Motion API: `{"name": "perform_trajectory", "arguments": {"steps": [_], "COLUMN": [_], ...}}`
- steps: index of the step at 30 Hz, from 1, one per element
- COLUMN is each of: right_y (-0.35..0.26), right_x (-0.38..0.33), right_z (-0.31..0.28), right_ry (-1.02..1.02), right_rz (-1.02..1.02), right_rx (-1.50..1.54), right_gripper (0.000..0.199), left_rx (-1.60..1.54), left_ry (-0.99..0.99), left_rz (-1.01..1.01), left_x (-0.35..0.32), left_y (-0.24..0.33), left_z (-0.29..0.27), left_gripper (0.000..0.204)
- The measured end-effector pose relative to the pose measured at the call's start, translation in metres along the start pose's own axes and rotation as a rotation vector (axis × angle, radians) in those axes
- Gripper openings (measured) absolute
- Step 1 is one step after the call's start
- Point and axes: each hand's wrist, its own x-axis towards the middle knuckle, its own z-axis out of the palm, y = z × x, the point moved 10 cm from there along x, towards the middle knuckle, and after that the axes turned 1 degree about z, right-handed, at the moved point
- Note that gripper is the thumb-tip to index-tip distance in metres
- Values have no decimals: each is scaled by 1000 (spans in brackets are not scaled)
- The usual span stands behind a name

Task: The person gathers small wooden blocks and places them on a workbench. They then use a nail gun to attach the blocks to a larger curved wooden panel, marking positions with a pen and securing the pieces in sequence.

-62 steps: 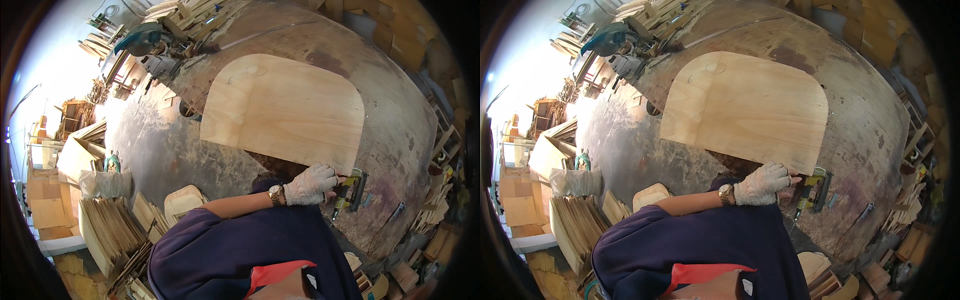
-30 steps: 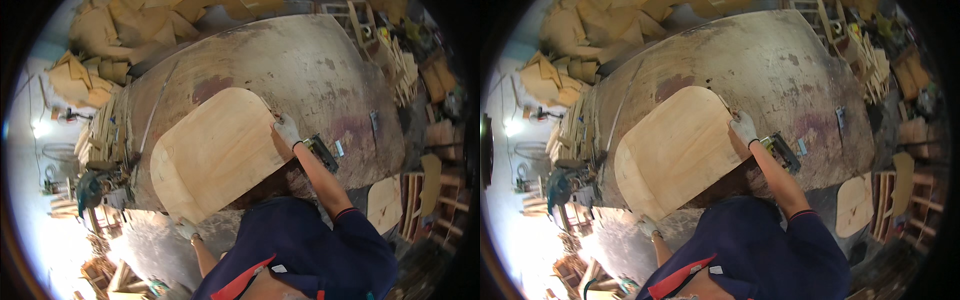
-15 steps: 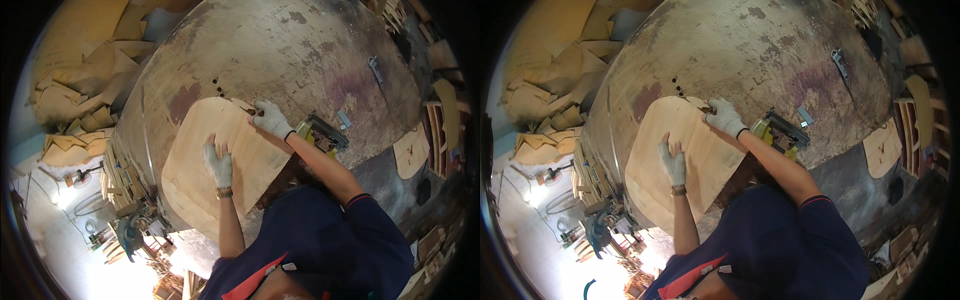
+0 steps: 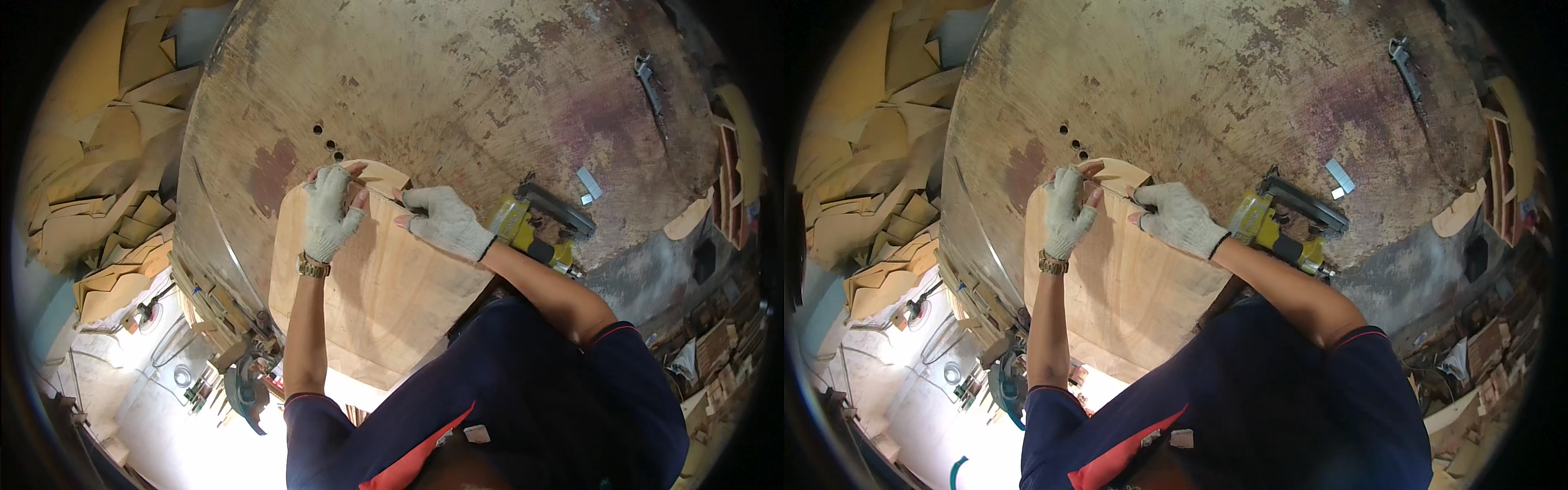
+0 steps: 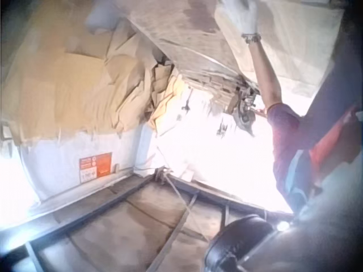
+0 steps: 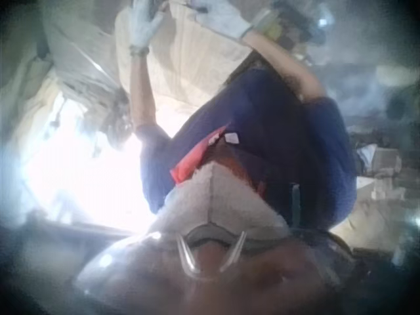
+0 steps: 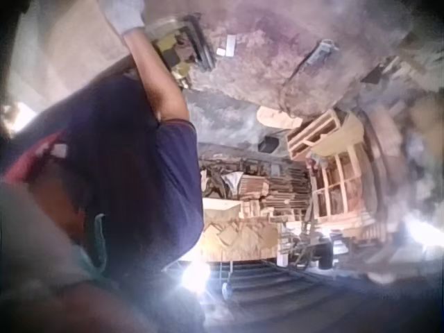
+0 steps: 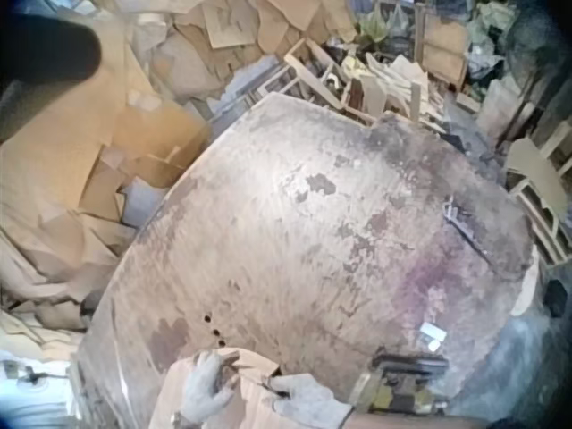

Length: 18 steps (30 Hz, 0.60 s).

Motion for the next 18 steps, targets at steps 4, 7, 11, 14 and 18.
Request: {"name": "perform_trajectory", "arguments": {"steps": [4,7,11,14,18], "right_y": [2,1,-3,-2,4], "right_x": [2,3,2,3,7], "right_z": [3,2,1,1,8], "right_ry": [-53,-62,-41,-34,-86], "right_rz": [5,12,1,-18,-52], "right_rx": [-101,-70,-46,-33,-76], "right_gripper": [32,29,23,22,21], "left_rx": [-28,-2,130,196,217], "left_ry": [40,47,41,44,57], "left_rz": [1,-43,48,119,96], "left_x": [-4,-5,-2,-1,-4], "left_y": [-2,-5,3,8,7], "left_z": [6,6,6,9,9], "left_gripper": [40,38,28,22,22]}}
